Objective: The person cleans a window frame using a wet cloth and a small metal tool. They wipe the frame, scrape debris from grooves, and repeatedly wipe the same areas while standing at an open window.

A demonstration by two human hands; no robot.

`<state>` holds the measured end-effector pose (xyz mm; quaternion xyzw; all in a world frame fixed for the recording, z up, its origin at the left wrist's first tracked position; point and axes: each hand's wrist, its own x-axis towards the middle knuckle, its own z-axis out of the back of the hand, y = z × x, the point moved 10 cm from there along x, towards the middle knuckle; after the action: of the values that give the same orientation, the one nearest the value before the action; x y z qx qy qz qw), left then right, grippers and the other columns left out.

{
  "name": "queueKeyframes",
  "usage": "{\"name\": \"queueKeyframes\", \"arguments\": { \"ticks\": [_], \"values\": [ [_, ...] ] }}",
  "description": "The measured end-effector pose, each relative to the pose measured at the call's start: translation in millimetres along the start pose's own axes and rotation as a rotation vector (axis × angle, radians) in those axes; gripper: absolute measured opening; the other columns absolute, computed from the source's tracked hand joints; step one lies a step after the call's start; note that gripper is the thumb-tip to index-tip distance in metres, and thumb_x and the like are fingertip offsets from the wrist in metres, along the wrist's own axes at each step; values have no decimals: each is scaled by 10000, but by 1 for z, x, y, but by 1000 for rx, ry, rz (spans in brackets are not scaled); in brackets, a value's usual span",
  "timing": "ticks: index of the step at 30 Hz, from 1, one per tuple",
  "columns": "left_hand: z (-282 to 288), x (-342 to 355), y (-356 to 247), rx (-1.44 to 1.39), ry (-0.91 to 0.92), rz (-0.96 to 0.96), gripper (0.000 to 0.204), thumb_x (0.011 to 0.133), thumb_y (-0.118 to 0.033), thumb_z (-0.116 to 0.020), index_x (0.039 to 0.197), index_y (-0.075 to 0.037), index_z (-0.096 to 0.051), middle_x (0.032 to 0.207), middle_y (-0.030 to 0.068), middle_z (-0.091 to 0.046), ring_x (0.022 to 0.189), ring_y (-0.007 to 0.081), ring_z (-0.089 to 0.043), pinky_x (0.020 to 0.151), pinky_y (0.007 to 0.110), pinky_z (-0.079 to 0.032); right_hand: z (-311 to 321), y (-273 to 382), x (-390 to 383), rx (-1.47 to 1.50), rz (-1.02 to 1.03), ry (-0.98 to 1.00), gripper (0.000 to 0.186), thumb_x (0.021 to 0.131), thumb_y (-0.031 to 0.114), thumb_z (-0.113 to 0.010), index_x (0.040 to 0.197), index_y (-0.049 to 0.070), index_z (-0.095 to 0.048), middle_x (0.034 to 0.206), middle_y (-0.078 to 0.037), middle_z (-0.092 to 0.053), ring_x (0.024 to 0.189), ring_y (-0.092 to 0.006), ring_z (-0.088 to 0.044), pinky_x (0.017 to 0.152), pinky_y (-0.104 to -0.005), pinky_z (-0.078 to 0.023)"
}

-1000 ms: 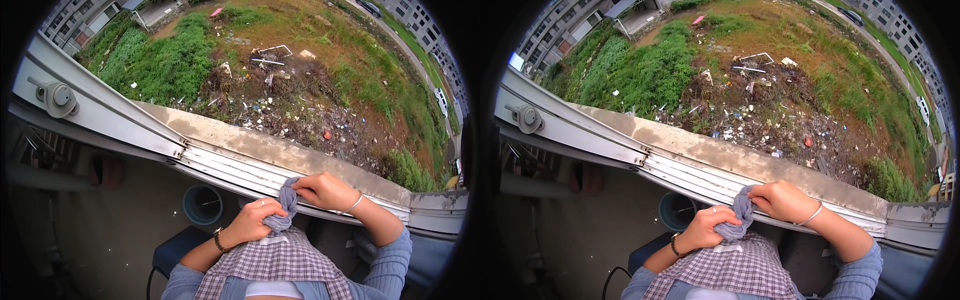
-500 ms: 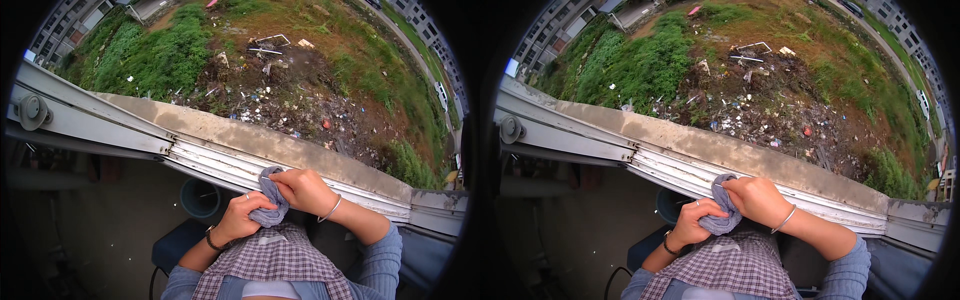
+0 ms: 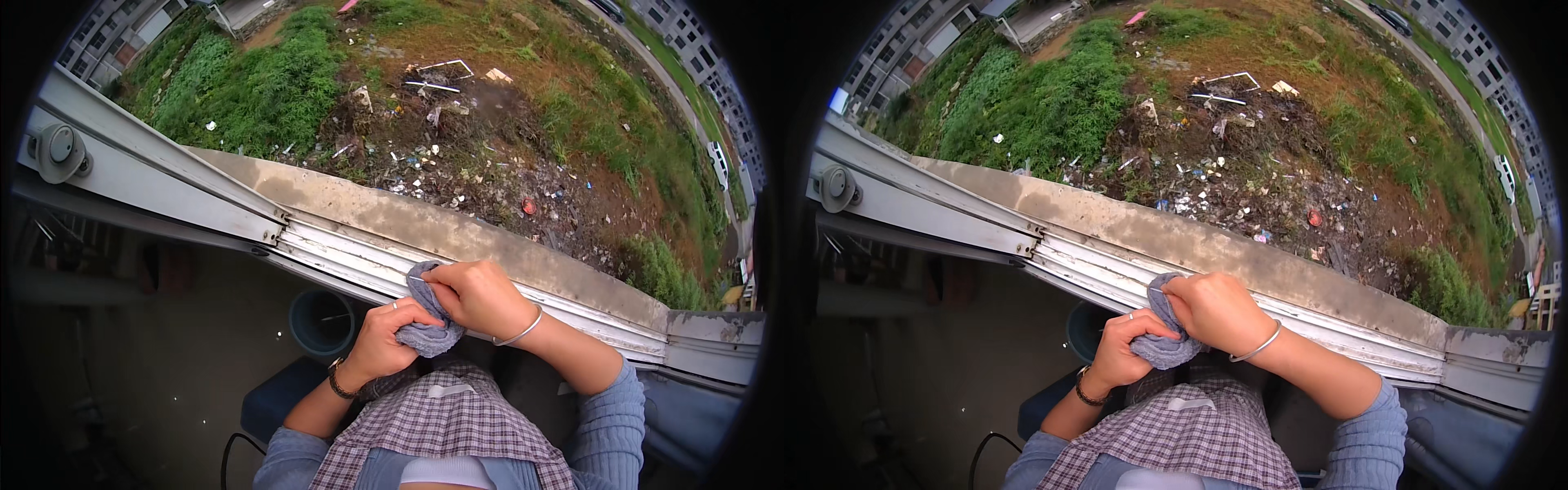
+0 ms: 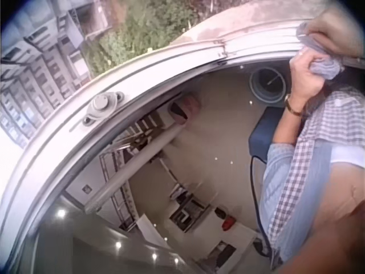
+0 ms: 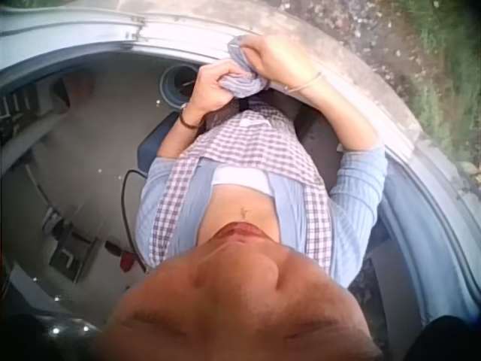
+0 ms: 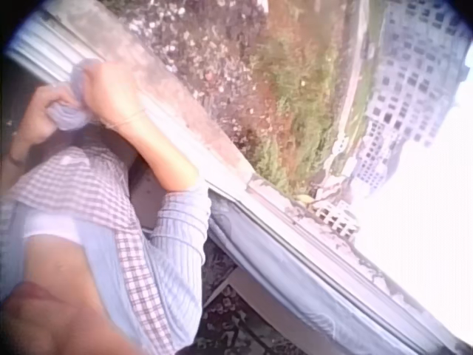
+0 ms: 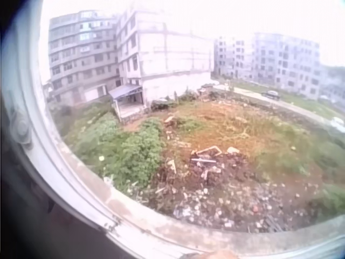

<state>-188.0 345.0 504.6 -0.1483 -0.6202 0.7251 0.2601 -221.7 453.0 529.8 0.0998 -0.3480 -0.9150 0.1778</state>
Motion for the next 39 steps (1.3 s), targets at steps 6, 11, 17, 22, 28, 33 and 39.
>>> {"name": "queueKeyframes", "arguments": {
  "ticks": [6,11,17,22,28,33,39],
  "values": [
    [-3,-3,-10,46,-36,-39,350,601,103,-711,926,-21,-747,914,109,-719,865,229,-703,779,306,-542,-1,0,-15,-43,-10,-39,171,851,87,-651,990,18,-723,859,-188,-707,762,-365,-685,670,-428,-551],
    [17,-2,-17,134,-124,-26,362,591,113,-689,926,-13,-741,893,117,-722,853,242,-709,782,311,-551,-4,7,6,39,37,-48,179,859,91,-648,1002,11,-719,855,-192,-705,765,-374,-683,672,-425,-554],
    [11,-4,-14,112,-105,-51,380,579,113,-679,928,-21,-743,901,118,-718,854,242,-710,773,308,-553,-1,2,2,26,23,-39,137,861,131,-632,925,29,-696,788,-191,-682,722,-382,-666,651,-458,-539],
    [16,-4,-16,111,-116,-67,364,607,110,-690,942,-23,-740,899,112,-717,853,242,-708,767,313,-555,-2,9,4,73,12,-28,177,865,82,-630,997,13,-724,883,-208,-705,770,-378,-688,692,-416,-559],
    [16,-2,-18,152,-99,-54,363,631,90,-697,971,-35,-724,928,115,-700,863,273,-701,771,328,-559,-6,-2,9,74,-48,-34,143,871,131,-620,943,43,-707,808,-183,-697,738,-384,-672,672,-459,-538],
    [29,-6,-21,186,-142,-74,392,614,101,-687,979,-37,-728,901,114,-694,848,270,-698,757,333,-559,-7,6,15,124,-45,-20,161,881,125,-629,979,33,-718,821,-202,-699,740,-380,-682,672,-435,-547],
    [42,-9,-19,198,-234,-75,370,588,116,-694,930,-19,-734,875,108,-699,836,246,-694,753,318,-547,-20,13,38,77,-2,13,177,878,113,-648,1006,18,-726,862,-195,-708,783,-384,-683,710,-437,-550]
  ]
}}
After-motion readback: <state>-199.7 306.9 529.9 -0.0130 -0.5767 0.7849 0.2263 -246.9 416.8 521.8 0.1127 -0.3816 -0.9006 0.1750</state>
